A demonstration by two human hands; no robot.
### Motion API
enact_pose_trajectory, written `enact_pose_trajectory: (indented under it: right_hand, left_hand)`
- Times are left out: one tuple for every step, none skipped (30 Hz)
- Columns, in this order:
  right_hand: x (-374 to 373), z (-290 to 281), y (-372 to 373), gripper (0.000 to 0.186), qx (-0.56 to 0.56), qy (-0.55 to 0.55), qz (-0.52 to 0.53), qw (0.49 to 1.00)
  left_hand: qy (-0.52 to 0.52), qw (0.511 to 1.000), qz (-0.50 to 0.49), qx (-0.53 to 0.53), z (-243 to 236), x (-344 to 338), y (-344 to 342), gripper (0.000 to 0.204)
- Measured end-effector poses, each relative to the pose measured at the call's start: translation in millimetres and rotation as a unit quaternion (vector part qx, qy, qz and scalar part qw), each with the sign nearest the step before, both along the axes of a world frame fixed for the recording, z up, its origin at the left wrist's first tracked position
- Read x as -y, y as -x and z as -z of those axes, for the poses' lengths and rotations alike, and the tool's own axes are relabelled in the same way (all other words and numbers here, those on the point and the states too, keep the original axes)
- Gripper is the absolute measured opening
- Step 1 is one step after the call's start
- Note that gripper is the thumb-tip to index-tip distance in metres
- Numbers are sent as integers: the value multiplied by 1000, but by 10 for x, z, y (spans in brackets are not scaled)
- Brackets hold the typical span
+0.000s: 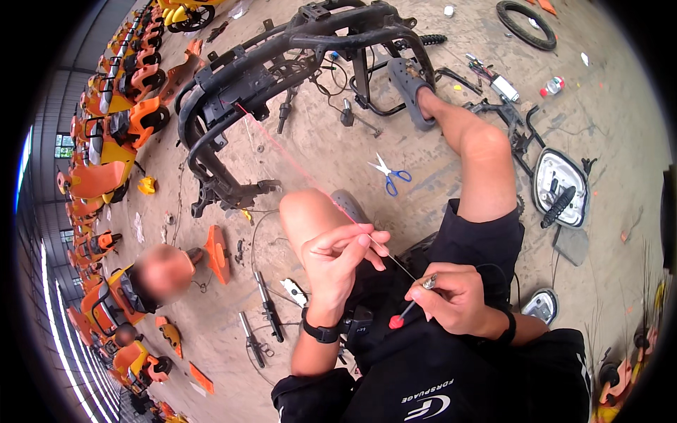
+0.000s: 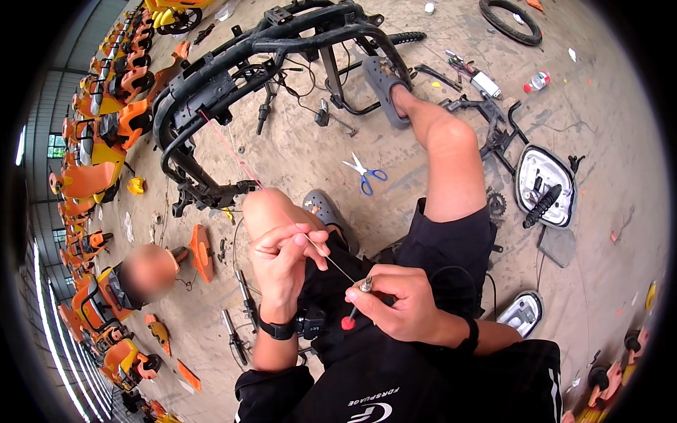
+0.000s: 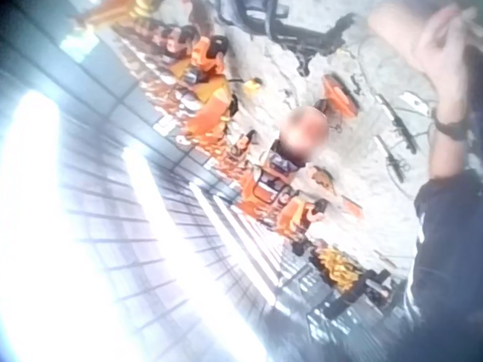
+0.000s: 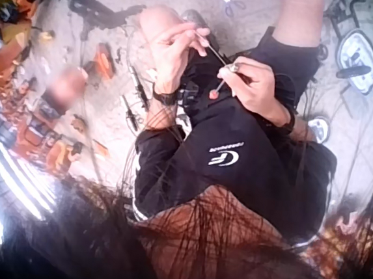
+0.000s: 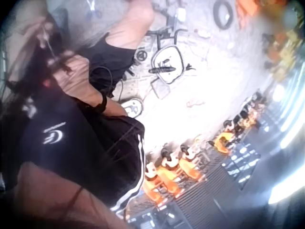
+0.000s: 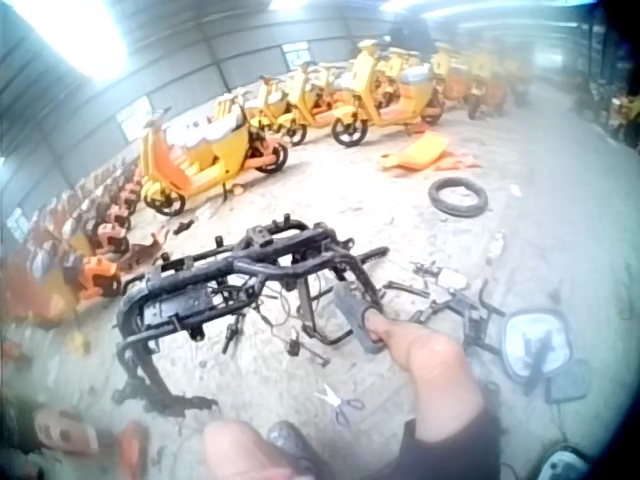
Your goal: The person threads a wire through a small connector by hand and then uses a screwdriver to tighten a screw on a small component.
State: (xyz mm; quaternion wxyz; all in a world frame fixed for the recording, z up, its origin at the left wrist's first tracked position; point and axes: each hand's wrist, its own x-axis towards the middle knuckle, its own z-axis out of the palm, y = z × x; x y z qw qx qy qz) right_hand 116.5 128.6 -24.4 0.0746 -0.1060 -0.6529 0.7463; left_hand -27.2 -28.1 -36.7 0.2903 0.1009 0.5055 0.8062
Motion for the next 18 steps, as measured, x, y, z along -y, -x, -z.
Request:
enact_pose_trajectory:
  right_hand:
    - [-5, -1, -8, 12, 0, 2, -1, 1000]
    - [-9, 1, -7, 12, -3, 2, -2, 1000]
    - [-10, 4, -12, 12, -1, 5, -4, 1000]
    - [-11, 8, -13, 12, 0, 8, -5, 1000]
    - [-8, 14, -19, 13, 6, 14, -6, 1000]
    - [-11, 12, -26, 13, 10, 15, -7, 1000]
    - [-7, 11, -27, 13, 14, 18, -8, 1000]
    - [-6, 9, -28, 13, 17, 18, -9, 1000]
    - [-5, 6, -23, 13, 19, 17, -12, 1000]
    - [-9, 7, -21, 13, 20, 20, -14, 1000]
    - [-12, 4, -19, 14, 21, 22, -18, 999]
    - [-15, 1, -19, 14, 22, 25, -20, 999]
    - [-17, -5, -18, 14, 22, 26, -22, 999]
    - [-21, -12, -18, 14, 24, 28, -22, 999]
    - [-22, -17, -18, 14, 25, 30, -23, 999]
    - [-23, -28, -14, 15, 25, 32, -24, 999]
    - [-18, -38, -10, 15, 25, 35, -25, 999]
    - [-16, -42, -12, 15, 26, 37, -26, 999]
  left_hand:
    - [1, 1000, -1, 1, 6, -5, -1, 16]
    - [3, 1000, -2, 3, 13, -10, -1, 15]
    - [6, 1000, -2, -3, 24, -12, -2, 15]
    - [9, 1000, -3, -10, 36, -12, 4, 14]
    - [13, 1000, -4, -16, 44, -18, 3, 14]
    - [11, 1000, -9, -3, 32, -36, -8, 12]
    - [13, 1000, -19, -8, 33, -45, -15, 12]
    - [14, 999, -29, -13, 40, -56, -28, 12]
    - [16, 999, -38, -18, 46, -66, -44, 11]
    - [29, 998, -50, -19, 34, -81, -65, 11]
    - [42, 997, -61, -20, 20, -98, -88, 11]
    - [55, 996, -72, -21, 5, -114, -108, 11]
    - [64, 994, -80, -25, -15, -128, -125, 11]
    - [73, 993, -88, -29, -36, -141, -141, 10]
    - [82, 991, -95, -33, -50, -146, -153, 10]
    - [91, 989, -101, -48, -62, -143, -152, 10]
    - [101, 987, -107, -63, -71, -137, -150, 10]
    - [110, 984, -112, -78, -79, -129, -147, 10]
